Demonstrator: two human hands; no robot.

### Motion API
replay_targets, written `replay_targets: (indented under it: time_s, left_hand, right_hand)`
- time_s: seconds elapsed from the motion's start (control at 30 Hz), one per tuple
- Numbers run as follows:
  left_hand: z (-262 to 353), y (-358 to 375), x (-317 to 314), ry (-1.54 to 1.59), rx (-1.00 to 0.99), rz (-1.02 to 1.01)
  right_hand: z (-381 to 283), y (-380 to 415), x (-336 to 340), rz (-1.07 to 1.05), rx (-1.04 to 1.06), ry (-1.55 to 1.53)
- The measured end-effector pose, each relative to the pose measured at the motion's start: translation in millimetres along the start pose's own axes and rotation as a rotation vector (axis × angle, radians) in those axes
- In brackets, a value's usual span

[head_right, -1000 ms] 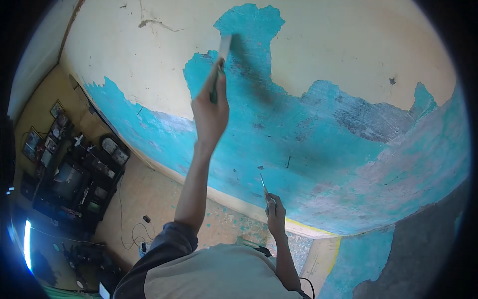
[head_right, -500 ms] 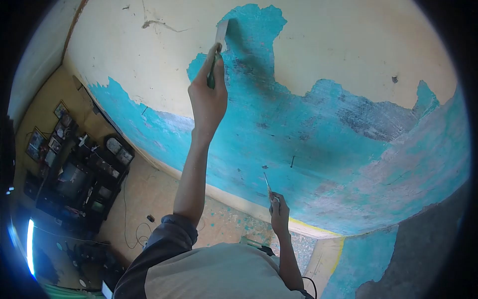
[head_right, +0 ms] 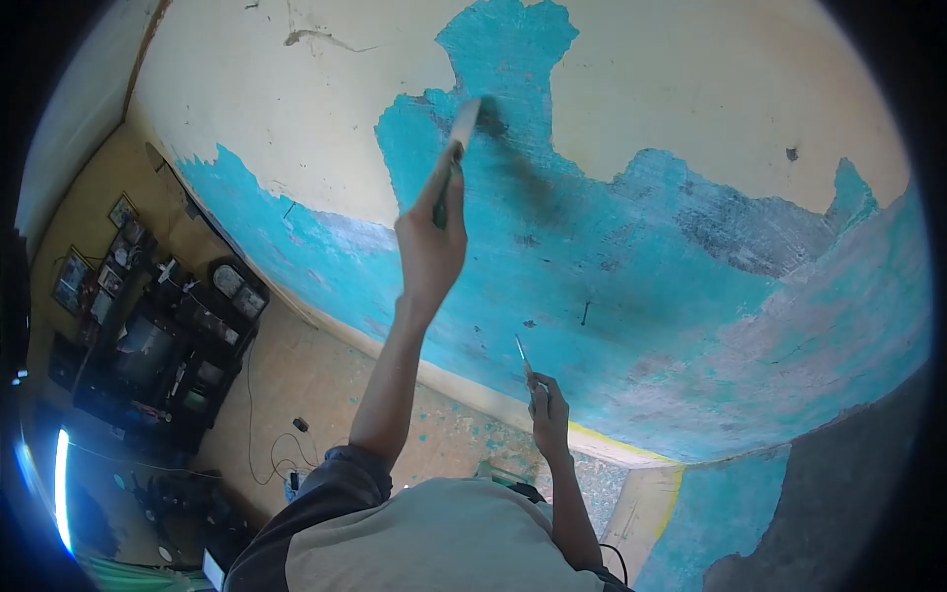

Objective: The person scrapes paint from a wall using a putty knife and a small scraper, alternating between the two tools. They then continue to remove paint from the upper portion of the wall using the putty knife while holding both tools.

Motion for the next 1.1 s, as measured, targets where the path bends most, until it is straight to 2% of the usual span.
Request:
replay_targets:
  time_s: [0.13, 0.2, 0.23, 0.37, 0.43, 0.47, 0.57, 0.67, 0.83, 0.93, 0.97, 1.1]
  left_hand:
    - [5.2, 7.9, -4.4, -0.043, -0.047, 0.034]
    - [4.1, -9.6, 3.2, -0.073, 0.152, -0.017]
    - [5.8, -11.3, 3.7, -0.045, 0.103, -0.003]
    - [-20.3, 4.7, 0.0, -0.103, 0.108, -0.060]
    - [-15.1, 17.5, -3.1, -0.040, -0.168, 0.063]
    - [-17.9, 17.6, -3.0, -0.040, -0.167, 0.061]
    - [2.9, -12.5, 5.3, -0.085, 0.038, -0.005]
    - [2.1, -18.5, 6.5, -0.086, 0.056, -0.040]
    - [-15.0, 17.1, -1.5, -0.023, 0.029, -0.018]
    - [-8.1, -7.8, 2.1, -0.093, 0.059, 0.007]
    - [5.1, -20.8, 7.5, -0.099, 0.138, -0.043]
    - [-5.4, -17.3, 6.4, -0.072, -0.008, 0.001]
  right_hand:
    - [5.3, 3.9, 1.3, -0.007, -0.017, 0.006]
    - [2.4, 6.2, 2.9, 0.011, -0.018, 0.015]
    - [0.6, 5.8, 5.8, 0.023, -0.015, 0.021]
    - [1.5, 8.3, 16.1, 0.055, -0.027, -0.025]
    - [5.4, 6.7, 19.5, 0.064, -0.013, 0.004]
    - [8.0, 7.8, 20.5, 0.073, -0.006, 0.035]
    - [10.4, 5.7, 20.1, 0.059, -0.010, 0.061]
    - [6.3, 2.9, 18.0, 0.056, 0.002, 0.040]
    - [2.1, 2.2, 12.0, 0.057, 0.003, 0.020]
    - [3.8, 5.0, 10.0, 0.059, -0.020, 0.040]
    - [4.7, 5.2, 9.9, 0.048, -0.042, 0.063]
    - [7.0, 1.7, 9.3, 0.078, -0.017, 0.002]
Point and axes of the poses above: each hand's wrist, its own y-axis away from the middle knuckle, its own x-axis out of the back of the hand, z = x × y, the point moved 8 cm from there along -y, towards the middle knuckle, and after that the axes turned 4 degrees about x, right-handed, at the moved point
